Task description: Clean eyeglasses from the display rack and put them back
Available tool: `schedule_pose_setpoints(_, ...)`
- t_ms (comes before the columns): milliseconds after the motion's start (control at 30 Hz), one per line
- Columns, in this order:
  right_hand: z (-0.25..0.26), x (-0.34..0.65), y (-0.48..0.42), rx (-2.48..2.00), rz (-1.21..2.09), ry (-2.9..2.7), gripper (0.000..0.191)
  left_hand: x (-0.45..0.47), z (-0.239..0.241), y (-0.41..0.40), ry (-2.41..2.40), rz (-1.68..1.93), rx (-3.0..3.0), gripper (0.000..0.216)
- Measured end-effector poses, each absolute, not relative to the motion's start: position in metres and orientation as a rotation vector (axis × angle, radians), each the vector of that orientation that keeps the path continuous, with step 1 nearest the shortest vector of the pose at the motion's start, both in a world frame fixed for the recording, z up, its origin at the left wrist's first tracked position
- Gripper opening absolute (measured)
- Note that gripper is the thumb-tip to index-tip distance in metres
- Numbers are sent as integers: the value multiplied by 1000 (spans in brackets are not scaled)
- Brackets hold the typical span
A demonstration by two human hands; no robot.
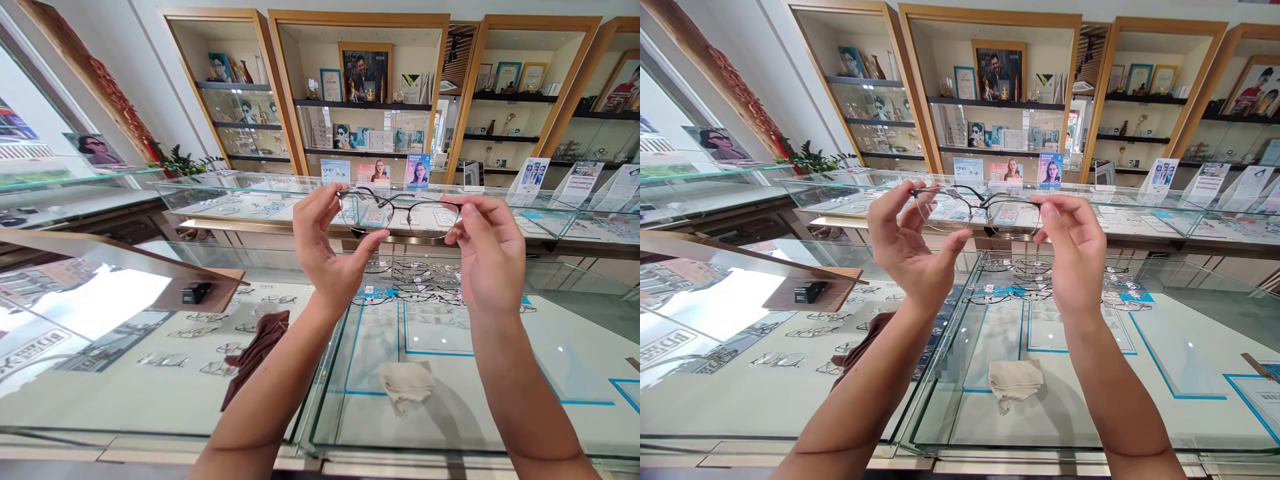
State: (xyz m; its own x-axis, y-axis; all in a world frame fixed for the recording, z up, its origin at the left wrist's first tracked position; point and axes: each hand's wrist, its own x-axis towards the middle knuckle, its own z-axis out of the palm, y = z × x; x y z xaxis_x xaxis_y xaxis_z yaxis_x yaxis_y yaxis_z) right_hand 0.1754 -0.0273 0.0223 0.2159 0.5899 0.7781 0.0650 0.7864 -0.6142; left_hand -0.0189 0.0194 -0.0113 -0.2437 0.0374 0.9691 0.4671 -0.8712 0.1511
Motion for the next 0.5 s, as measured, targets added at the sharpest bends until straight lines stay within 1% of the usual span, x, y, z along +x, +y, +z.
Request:
schedule_pose_setpoints(100, 22, 178, -25, -600, 456, -1325, 23, -19, -12, 19, -687, -2181, -1727, 85)
schedule_pose_setpoints(267, 20, 182, -18, -579, 500, -1373, 28, -16, -13, 18, -729, -2197, -1740, 85)
schedule_pose_setpoints(500, 21, 186, -16, -571, 586, -1324, 27, -12, -14, 17, -741, -2211, -1704, 77)
